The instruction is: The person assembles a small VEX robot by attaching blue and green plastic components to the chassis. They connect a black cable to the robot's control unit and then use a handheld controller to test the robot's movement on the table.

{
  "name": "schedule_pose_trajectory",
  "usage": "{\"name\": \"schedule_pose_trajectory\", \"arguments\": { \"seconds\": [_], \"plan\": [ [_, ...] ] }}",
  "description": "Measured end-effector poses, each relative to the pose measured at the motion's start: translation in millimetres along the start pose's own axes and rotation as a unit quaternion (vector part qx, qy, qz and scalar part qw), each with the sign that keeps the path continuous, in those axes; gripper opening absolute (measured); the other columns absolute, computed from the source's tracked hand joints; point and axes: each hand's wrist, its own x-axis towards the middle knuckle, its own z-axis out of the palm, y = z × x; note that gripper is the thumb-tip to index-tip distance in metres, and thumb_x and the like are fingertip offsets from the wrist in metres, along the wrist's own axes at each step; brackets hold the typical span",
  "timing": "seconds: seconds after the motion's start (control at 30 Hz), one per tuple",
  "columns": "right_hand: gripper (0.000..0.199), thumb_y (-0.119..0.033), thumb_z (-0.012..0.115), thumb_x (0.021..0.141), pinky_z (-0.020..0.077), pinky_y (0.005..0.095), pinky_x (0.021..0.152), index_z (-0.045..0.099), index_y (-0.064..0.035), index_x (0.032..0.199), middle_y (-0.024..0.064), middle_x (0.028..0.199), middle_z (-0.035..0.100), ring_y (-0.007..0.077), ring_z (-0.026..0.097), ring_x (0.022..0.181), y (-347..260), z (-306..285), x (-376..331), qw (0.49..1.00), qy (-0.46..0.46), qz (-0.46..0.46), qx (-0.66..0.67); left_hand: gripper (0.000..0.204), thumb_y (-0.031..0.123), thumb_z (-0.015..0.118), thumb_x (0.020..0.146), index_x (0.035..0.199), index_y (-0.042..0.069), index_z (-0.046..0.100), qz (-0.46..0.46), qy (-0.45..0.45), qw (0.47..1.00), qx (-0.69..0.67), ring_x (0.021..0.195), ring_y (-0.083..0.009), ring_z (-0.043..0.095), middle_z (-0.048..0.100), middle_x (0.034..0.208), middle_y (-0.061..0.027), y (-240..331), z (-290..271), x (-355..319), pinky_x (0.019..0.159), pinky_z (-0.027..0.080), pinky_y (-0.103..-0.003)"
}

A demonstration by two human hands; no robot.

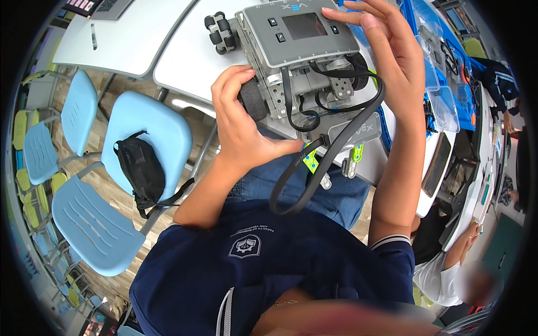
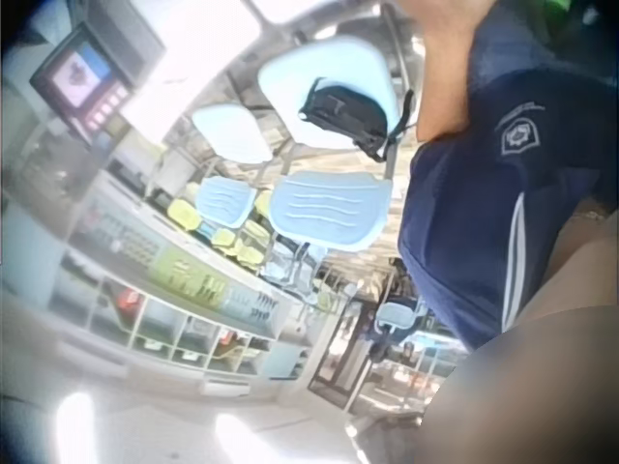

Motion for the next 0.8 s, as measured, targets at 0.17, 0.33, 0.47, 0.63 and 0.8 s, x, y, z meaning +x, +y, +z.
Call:
{"name": "schedule_pose_trajectory", "arguments": {
  "seconds": [0.17,0.33,0.47,0.63,0.8],
  "plan": [
    [0.029,-0.008,0.045,0.106,0.0471,0.0298,0.097,0.055,0.0031,0.131,0.0120,0.118,0.068,0.0174,0.066,0.109,-10.1,-8.7,-4.1,0.998,-0.041,0.029,-0.048,0.112,0.030,0.096,0.037,0.131,0.001,0.041,0.009,0.005,1.000,0.000,0.122,-0.0381,0.046,0.045,0.130,-0.0201,-1.5,0.6,0.4,0.103,0.041,-0.046],
    [0.030,-0.010,0.047,0.105,0.0453,0.0311,0.101,0.055,0.0029,0.131,0.0136,0.124,0.068,0.0182,0.063,0.113,-11.2,-9.9,-2.7,0.999,-0.031,-0.031,0.007,0.112,0.030,0.097,0.038,0.130,0.000,0.041,0.006,0.002,1.000,-0.007,0.122,-0.0371,0.046,0.046,0.129,-0.0189,-1.4,-0.4,0.4,0.104,0.041,-0.045],
    [0.030,-0.007,0.048,0.104,0.0449,0.0303,0.102,0.056,0.0036,0.131,0.0138,0.124,0.067,0.0181,0.060,0.118,-5.6,-14.0,-12.4,0.996,0.060,-0.063,0.025,0.112,0.034,0.098,0.042,0.131,-0.001,0.040,0.006,0.003,1.000,0.009,0.122,-0.0368,0.045,0.044,0.128,-0.0188,0.1,1.9,-0.1,0.104,0.039,-0.045],
    [0.034,-0.007,0.050,0.103,0.0443,0.0350,0.106,0.054,0.0059,0.134,0.0197,0.128,0.065,0.0229,0.063,0.119,-15.0,-33.1,-59.1,0.994,0.104,-0.026,-0.010,0.112,0.038,0.098,0.046,0.132,-0.003,0.040,0.011,0.036,0.999,0.010,0.122,-0.0369,0.044,0.043,0.127,-0.0200,3.7,8.8,-0.1,0.103,0.038,-0.045],
    [0.036,-0.004,0.060,0.098,0.0462,0.0362,0.104,0.055,0.0058,0.132,0.0187,0.127,0.065,0.0238,0.063,0.116,-26.4,-22.5,-113.0,0.994,0.096,0.045,0.017,0.108,0.029,0.097,0.047,0.133,0.001,0.037,-0.011,0.055,0.998,0.032,0.125,-0.0369,0.037,0.036,0.132,-0.0196,19.0,18.9,-11.9,0.105,0.036,-0.046]
  ]
}}
